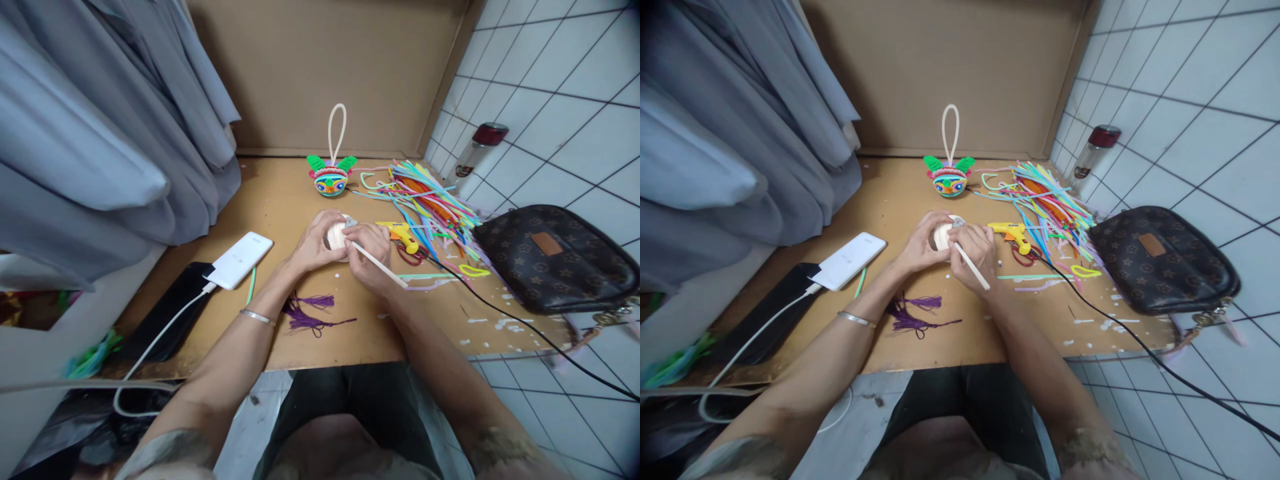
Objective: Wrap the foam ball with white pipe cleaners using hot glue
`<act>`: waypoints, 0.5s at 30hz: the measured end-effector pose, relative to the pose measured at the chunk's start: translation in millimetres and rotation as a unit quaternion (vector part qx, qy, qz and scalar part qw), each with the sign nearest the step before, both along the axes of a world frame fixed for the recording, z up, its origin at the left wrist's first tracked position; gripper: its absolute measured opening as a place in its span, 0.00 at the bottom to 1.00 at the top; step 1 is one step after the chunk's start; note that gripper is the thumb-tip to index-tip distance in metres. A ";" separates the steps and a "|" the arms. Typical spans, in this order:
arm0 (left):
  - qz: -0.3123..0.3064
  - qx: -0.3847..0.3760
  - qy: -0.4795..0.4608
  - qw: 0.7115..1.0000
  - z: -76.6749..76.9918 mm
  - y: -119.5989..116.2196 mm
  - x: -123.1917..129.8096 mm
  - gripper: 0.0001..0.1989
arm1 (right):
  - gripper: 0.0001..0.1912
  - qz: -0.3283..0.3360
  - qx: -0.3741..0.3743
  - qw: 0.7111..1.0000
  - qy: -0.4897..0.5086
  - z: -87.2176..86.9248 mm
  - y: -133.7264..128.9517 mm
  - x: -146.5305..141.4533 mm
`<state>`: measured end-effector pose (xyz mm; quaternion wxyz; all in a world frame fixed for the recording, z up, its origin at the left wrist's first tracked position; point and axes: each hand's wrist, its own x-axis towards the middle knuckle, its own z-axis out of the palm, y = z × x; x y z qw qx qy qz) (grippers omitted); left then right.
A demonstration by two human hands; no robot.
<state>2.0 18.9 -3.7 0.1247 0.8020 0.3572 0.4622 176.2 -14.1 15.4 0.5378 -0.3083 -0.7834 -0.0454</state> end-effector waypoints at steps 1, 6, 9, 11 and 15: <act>0.000 -0.002 0.006 1.000 -1.0 0.8 -0.7 0.29 | 0.07 0.000 -0.002 1.000 0.000 0.0 0.1 0.1; -0.003 -0.012 0.034 0.999 -5.7 2.7 -2.6 0.43 | 0.06 -0.005 -0.009 1.000 -0.001 0.2 0.7 1.1; 0.025 -0.003 0.058 0.998 -5.1 -0.1 -0.9 0.44 | 0.07 -0.011 0.004 1.000 0.002 -0.1 1.7 1.7; 0.060 0.006 0.074 0.995 -3.5 -2.4 1.2 0.42 | 0.07 -0.008 0.014 1.000 0.007 -0.7 2.7 2.1; 0.069 0.019 0.089 0.994 -0.3 -5.0 4.2 0.38 | 0.07 -0.020 0.002 1.000 0.007 -1.9 3.7 2.8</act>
